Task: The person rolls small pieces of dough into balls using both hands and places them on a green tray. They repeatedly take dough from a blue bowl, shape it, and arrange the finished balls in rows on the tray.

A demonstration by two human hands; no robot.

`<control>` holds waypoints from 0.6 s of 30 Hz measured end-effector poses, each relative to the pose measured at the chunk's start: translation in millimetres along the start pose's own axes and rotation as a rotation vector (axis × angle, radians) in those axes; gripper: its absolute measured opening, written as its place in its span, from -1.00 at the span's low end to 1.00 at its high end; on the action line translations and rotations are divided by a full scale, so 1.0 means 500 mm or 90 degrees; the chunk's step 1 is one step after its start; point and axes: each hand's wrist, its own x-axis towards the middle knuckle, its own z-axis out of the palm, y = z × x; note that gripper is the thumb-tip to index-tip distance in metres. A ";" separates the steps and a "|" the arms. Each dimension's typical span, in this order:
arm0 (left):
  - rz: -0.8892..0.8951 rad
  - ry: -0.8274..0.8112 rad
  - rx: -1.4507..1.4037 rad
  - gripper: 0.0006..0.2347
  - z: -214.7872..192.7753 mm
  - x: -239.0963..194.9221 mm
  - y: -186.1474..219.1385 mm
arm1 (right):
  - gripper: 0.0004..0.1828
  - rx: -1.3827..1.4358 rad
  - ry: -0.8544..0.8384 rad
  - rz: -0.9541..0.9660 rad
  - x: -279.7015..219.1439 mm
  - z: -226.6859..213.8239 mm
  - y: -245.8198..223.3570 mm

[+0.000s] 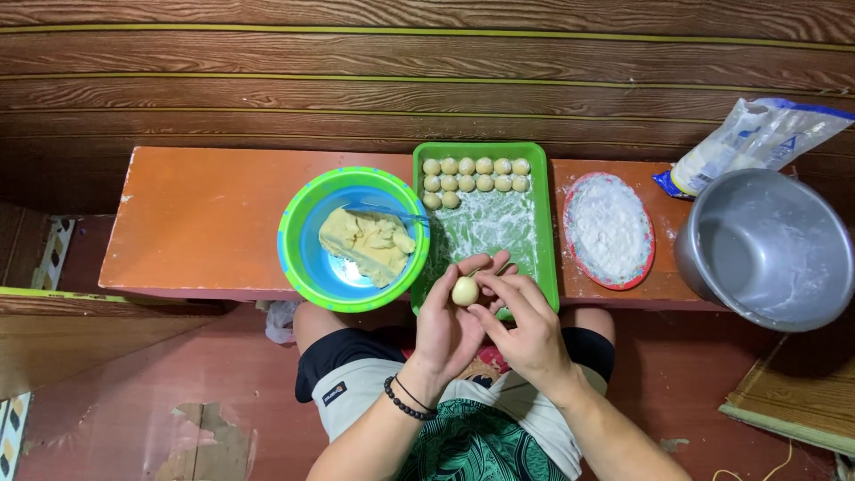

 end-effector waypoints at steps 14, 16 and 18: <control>0.000 -0.021 -0.016 -0.62 -0.005 -0.001 0.000 | -0.60 0.015 -0.014 -0.001 -0.004 -0.001 0.001; -0.001 -0.019 -0.007 -0.62 -0.003 -0.003 0.000 | -0.61 0.011 -0.015 -0.002 -0.003 -0.004 -0.005; -0.002 -0.018 0.003 -0.62 -0.002 -0.004 0.001 | -0.62 0.007 -0.016 -0.004 -0.004 -0.004 -0.005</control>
